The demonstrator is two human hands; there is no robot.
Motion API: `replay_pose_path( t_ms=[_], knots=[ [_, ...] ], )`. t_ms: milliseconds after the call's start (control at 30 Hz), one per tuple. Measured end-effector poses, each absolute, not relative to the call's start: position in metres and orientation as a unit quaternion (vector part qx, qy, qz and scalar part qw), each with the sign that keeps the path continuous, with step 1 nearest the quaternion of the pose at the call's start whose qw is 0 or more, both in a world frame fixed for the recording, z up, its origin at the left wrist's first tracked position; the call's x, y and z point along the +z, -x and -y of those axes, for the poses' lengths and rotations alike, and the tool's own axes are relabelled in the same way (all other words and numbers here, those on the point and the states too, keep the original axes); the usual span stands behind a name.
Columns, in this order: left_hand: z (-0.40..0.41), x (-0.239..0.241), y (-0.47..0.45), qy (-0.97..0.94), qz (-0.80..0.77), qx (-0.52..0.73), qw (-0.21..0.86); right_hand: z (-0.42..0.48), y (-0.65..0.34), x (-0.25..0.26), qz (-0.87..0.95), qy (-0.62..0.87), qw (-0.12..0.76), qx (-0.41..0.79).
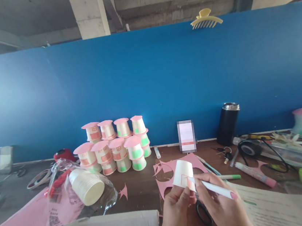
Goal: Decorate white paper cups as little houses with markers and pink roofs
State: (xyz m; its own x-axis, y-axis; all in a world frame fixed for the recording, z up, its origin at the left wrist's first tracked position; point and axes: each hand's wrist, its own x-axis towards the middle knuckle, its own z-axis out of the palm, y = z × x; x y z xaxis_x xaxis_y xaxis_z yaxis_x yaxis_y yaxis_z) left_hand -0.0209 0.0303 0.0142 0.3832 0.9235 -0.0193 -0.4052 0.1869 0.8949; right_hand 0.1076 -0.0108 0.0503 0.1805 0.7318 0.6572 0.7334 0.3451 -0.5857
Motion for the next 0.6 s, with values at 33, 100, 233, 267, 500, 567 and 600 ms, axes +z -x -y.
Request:
replay_pose_path(
  t_ms=[33, 100, 233, 267, 500, 567, 600],
  knots=[
    [-0.03, 0.015, 0.021, -0.436, -0.303, 0.464, 0.709, 0.011, -0.108, 0.05, 0.639, 0.574, 0.512, -0.001],
    [-0.029, 0.018, 0.022, -0.443, -0.314, 0.457, 0.704, 0.011, -0.107, 0.05, 0.637, 0.578, 0.51, 0.003],
    [-0.029, 0.018, 0.022, -0.466, -0.323, 0.458, 0.684, 0.013, -0.106, 0.053, 0.627, 0.59, 0.507, 0.044],
    [-0.029, 0.017, 0.021, -0.473, -0.321, 0.46, 0.68, 0.014, -0.106, 0.053, 0.624, 0.593, 0.505, 0.056],
    [-0.031, 0.011, 0.021, -0.499, -0.322, 0.463, 0.658, 0.013, -0.107, 0.052, 0.613, 0.595, 0.503, 0.132],
    [-0.031, 0.009, 0.022, -0.5, -0.313, 0.465, 0.66, 0.013, -0.107, 0.052, 0.607, 0.594, 0.505, 0.156],
    [-0.032, 0.009, 0.022, -0.499, -0.304, 0.466, 0.664, 0.012, -0.107, 0.053, 0.607, 0.592, 0.504, 0.165]
  ],
)
